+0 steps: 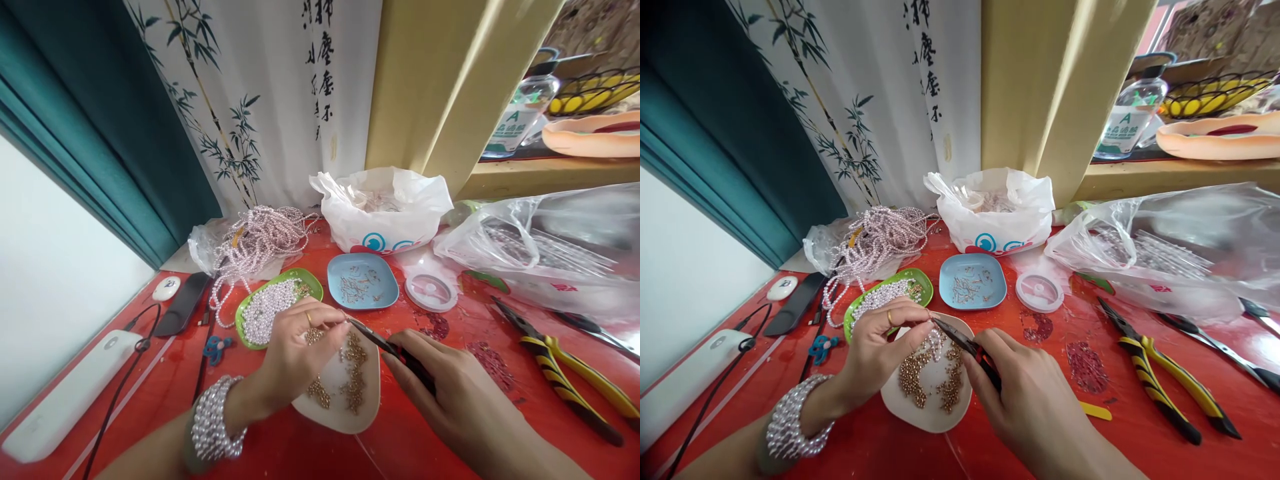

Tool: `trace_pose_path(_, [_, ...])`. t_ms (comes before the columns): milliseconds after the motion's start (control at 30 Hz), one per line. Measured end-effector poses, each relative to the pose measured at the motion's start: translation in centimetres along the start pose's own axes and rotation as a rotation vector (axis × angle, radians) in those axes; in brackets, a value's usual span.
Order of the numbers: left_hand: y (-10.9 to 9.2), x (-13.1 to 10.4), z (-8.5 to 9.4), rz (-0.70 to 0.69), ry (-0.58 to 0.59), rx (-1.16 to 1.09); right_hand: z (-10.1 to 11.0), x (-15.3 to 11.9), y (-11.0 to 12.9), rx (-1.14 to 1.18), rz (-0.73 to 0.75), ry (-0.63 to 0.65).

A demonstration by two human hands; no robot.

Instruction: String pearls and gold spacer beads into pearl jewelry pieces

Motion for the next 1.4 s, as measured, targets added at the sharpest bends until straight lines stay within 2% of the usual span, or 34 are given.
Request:
trace_pose_path(300, [-0.5,-0.1,0.0,-0.056,-0.027,0.028,0.3,-0.2,0.7,0.018,0.053,-0.043])
trace_pose_path(533, [-1.6,-0.2,0.1,-0.304,-0.078,0.295,0.0,-0.4,1.0,0.194,0.013,0.013])
trace_pose_path(667, [-1.8,-0.3,0.1,-0.343,-0.08,0.379,-0.3,-0.6,1.3,0.321,-0.027,0.03])
trace_pose_path(833, [-1.4,-0.9,0.0,-0.391,-0.088,0.448,0.3,-0.5,2.2,0.459,-0.021,-0.051])
trace_pose_path(933, [-1.3,-1.2,-0.1,-0.428,-0.061,0.526,0.4,-0.5,2.5,0.495,-0.025,-0.056])
trace_pose_path(1200, [-1.5,-1.2,-0.2,-0.397,-0.092,0.494,-1.2,-0.7,1.8,0.399,-0.068,0.039])
trace_pose_path(1400, [-2.0,-1.1,0.0,-0.346,-0.093,0.426,-1.1,-1.0,1.8,0.252,-0.01,-0.045])
Point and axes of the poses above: each hand's wrist, its own x-axis towards the middle knuckle, its own z-axis out of the back of the hand, y = z × x, the point moved 3 cm from there along x, towards the middle knuckle, and after that the axes turned 8 degrees about y, right-handed, at the moved point
